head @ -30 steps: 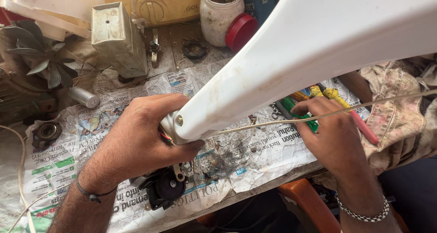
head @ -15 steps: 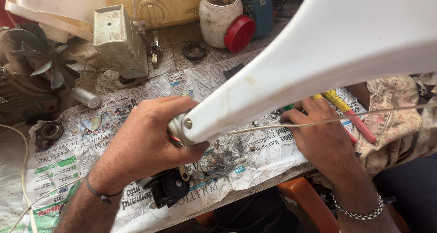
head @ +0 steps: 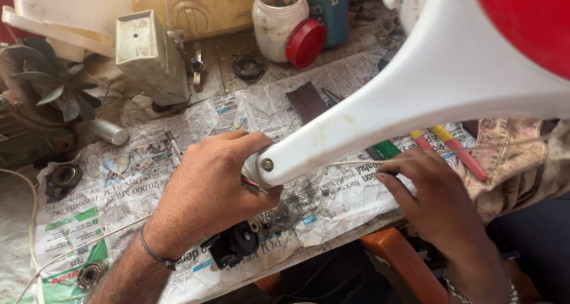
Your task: The person assembles a ceiling fan motor into its housing, aligns the shaft, and secures it with a screw. They then connect multiple colored wires to the motor terminals and tighten the connections with a screwdriver.
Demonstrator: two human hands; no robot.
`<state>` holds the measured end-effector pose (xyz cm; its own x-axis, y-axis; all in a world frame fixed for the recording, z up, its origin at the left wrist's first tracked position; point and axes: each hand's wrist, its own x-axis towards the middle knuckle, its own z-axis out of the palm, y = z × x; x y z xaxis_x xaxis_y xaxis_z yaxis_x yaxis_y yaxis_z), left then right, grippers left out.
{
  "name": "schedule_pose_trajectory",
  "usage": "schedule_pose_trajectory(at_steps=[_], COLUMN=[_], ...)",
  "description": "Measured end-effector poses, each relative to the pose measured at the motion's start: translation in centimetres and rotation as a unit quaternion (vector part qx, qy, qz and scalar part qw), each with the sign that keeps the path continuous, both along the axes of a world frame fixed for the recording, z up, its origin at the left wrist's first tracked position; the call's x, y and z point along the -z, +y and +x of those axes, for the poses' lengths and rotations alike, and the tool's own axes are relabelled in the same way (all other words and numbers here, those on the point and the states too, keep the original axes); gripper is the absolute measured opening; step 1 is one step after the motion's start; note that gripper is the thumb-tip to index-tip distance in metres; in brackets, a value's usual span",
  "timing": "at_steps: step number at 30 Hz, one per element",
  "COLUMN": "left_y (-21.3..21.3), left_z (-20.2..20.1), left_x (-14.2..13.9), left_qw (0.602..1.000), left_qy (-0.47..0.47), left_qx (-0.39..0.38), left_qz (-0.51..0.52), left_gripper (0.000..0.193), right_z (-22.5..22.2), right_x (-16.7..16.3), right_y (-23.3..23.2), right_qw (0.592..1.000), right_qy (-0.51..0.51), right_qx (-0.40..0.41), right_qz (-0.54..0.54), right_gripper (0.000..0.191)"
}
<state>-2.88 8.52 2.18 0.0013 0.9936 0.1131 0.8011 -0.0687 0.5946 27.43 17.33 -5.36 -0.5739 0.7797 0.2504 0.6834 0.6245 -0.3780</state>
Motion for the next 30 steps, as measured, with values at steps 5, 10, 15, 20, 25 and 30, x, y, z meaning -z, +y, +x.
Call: schedule_pose_trajectory(at_steps=[5,10,15,20,25,30], left_y=[0.3,0.7,0.8,0.6,0.5,0.3], left_z=[0.3,0.8,0.7,0.6,0.5,0.4], left_x=[0.2,0.4,0.3,0.5,0.8,1.3], left_qw=[1.000,0.999,0.999,0.999,0.999,0.999], left_qy=[0.027,0.041,0.034,0.027,0.026,0.045], left_qx=[-0.015,-0.028,-0.033,-0.039,-0.030,-0.027], left_qz=[0.003,-0.012,-0.022,-0.023,0.006,0.011], left_gripper=[0.037,0.036,0.039,0.036,0.038,0.038], right_z=[1.3,0.9,-1.0,-3.5,-7.2,-9.3], right_x=[-0.1,1.0,1.0,0.0,-0.2,0.0], right_y=[-1.3,-2.5,-3.5,-4.7,-5.4,-5.8], right_qw=[0.975,0.939,0.928,0.927,0.934,0.932], right_qy=[0.069,0.138,0.170,0.181,0.175,0.215], right_qx=[-0.098,-0.182,-0.156,-0.183,-0.154,-0.160], right_qz=[-0.187,-0.256,-0.294,-0.274,-0.271,-0.245], right_gripper=[0.014,0.018,0.019,0.024,0.020,0.019])
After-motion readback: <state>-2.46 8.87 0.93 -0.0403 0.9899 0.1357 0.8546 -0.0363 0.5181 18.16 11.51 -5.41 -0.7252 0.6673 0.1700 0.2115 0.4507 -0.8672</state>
